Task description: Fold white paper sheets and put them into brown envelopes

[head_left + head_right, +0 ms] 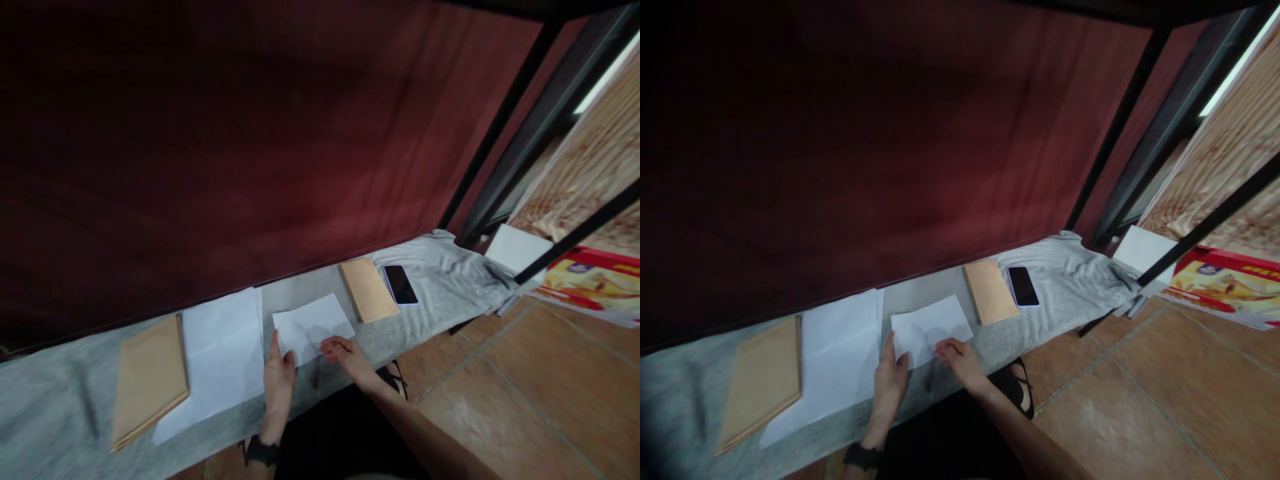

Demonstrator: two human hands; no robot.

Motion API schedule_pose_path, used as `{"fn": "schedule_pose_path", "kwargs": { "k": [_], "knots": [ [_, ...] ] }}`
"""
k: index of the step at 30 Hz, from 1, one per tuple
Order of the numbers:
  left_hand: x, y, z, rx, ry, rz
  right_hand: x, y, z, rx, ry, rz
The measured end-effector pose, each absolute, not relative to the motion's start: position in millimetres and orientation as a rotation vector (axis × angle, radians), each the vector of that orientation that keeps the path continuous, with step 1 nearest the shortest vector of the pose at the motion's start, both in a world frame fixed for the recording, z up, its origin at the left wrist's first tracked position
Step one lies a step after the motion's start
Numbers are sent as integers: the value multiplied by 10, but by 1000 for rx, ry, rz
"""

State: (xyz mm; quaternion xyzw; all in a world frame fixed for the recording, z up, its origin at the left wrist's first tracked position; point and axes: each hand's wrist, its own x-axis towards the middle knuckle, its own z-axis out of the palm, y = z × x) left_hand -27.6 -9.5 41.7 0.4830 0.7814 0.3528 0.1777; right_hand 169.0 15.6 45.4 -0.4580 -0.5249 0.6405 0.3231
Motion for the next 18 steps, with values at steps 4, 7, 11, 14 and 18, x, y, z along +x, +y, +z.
{"fn": "schedule_pose_path", "kwargs": {
  "k": [4, 7, 11, 14, 18],
  "knots": [
    [-249, -109, 551, 1320, 2269, 788, 1660, 302, 391, -1232, -2048, 798],
    [-195, -190, 612, 1418, 2403, 723, 1638, 333, 269, -1269, -2311, 344],
    [27, -233, 596, 1775, 2441, 889, 1641, 308, 147, -1308, -2393, 165],
    [246, -97, 488, 2097, 2121, 827, 1660, 304, 126, -1298, -2445, 140],
    [331, 158, 295, 2172, 2065, 605, 1657, 318, 123, -1295, -2458, 130]
  ]
}}
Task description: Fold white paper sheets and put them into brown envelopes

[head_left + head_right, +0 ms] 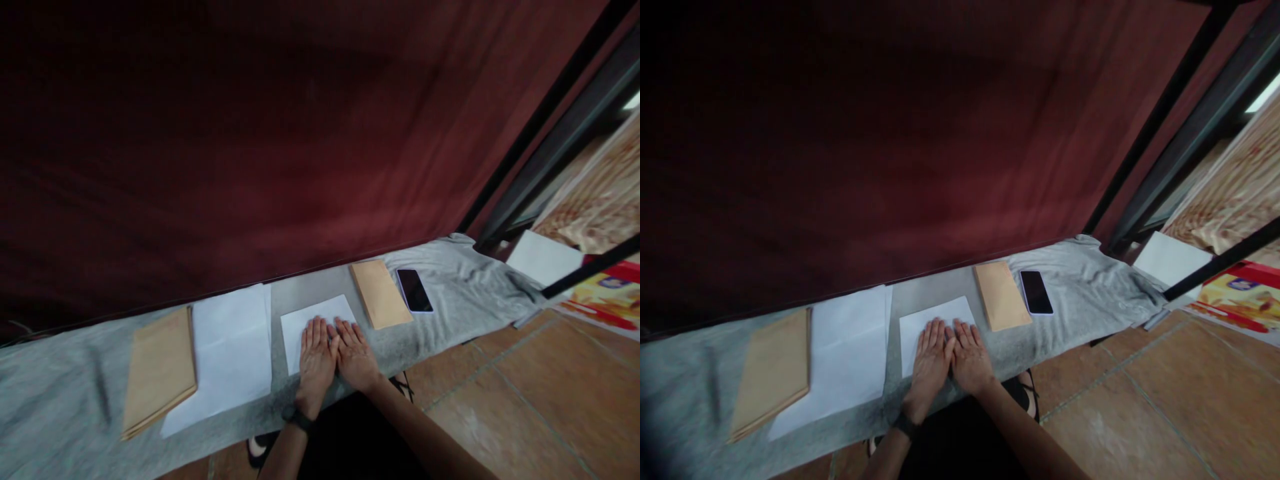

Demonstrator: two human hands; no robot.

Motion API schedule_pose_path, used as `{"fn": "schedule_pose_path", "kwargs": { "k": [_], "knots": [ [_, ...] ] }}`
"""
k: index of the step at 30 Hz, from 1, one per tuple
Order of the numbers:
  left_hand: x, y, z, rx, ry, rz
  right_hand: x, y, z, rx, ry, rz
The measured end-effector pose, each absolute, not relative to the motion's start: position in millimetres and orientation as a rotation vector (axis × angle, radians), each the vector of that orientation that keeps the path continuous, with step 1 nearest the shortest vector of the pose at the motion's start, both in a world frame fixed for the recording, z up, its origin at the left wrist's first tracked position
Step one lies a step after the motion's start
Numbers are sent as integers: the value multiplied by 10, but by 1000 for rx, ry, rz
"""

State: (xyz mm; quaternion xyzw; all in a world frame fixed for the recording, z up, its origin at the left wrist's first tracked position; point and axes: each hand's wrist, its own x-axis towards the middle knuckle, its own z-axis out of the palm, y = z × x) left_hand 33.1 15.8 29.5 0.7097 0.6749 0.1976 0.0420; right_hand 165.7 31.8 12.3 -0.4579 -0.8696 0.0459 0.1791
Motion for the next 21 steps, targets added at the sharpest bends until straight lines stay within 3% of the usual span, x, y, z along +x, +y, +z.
{"fn": "schedule_pose_path", "kwargs": {
  "k": [11, 21],
  "knots": [
    [-163, 340, 175, 2045, 2408, 507, 1645, 287, 123, -1312, -2347, 144],
    [-168, 300, 214, 2083, 2381, 494, 1150, 702, 253, -1215, -2384, 323]
  ]
}}
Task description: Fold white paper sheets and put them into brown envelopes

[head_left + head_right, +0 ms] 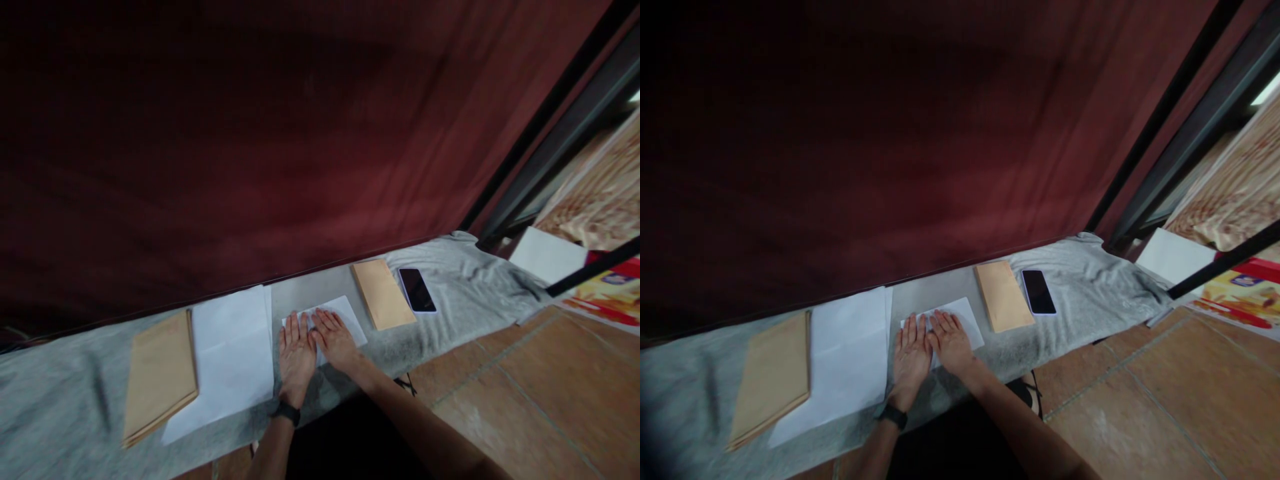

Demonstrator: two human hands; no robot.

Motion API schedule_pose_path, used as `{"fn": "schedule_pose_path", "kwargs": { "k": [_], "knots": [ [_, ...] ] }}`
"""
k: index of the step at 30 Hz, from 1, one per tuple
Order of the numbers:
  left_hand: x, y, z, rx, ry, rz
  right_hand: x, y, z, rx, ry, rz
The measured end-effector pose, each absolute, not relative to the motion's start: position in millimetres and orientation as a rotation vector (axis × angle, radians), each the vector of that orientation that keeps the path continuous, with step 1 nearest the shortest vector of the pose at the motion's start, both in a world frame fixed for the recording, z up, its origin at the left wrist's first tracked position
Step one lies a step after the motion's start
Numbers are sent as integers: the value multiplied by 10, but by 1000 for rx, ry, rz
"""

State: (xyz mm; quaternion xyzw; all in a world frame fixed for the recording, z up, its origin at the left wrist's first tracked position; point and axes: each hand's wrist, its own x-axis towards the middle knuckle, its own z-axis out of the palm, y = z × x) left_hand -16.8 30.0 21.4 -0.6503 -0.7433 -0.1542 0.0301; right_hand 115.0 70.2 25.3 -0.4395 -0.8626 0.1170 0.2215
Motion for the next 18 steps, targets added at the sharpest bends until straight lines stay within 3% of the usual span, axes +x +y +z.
{"fn": "schedule_pose_path", "kwargs": {
  "k": [18],
  "knots": [
    [-126, 311, 191, -1826, -2362, -589, 1372, 930, 13, -1534, -2171, 113]
  ]
}}
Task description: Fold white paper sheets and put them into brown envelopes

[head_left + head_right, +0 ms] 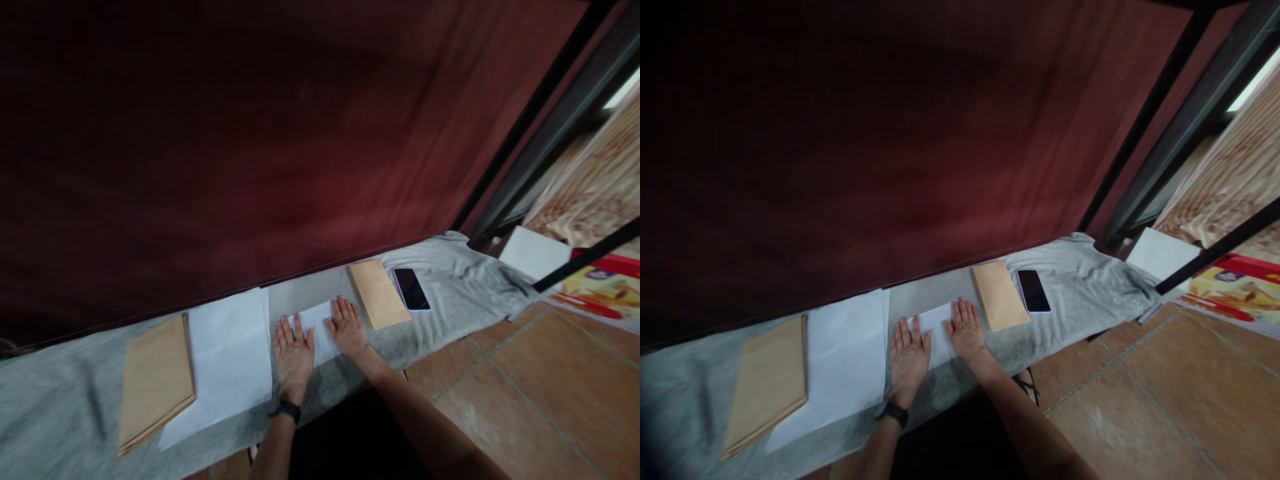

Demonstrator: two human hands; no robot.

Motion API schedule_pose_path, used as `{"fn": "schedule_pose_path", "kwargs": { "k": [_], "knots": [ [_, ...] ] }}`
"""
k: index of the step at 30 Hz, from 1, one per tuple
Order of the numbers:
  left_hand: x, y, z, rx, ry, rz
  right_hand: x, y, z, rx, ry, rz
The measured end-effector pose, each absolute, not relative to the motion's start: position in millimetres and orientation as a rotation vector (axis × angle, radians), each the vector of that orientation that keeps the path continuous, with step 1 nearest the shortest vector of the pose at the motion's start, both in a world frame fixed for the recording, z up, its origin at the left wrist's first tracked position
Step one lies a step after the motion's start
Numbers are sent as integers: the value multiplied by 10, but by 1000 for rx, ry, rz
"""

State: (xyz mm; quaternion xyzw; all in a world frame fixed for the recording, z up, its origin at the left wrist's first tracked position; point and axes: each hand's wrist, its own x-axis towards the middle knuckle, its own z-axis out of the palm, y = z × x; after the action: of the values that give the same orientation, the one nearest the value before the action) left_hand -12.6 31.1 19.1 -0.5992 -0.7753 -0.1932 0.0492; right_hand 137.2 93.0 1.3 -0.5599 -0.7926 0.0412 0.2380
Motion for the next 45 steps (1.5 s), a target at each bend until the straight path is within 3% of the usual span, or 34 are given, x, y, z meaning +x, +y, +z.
{"fn": "schedule_pose_path", "kwargs": {
  "k": [16, 25, 37, 45],
  "knots": [
    [-209, 321, 208, -1908, -2307, -592, 1495, 294, 90, -1373, -2326, 73],
    [33, -106, 66, -2191, -2014, -554, 1499, 311, 111, -1381, -2364, 36],
    [-99, -422, 18, -1808, -2177, -583, 1443, 272, 103, -1538, -2334, 65],
    [142, -353, 43, -2049, -2024, -584, 1478, 273, 127, -1517, -2386, 111]
  ]
}}
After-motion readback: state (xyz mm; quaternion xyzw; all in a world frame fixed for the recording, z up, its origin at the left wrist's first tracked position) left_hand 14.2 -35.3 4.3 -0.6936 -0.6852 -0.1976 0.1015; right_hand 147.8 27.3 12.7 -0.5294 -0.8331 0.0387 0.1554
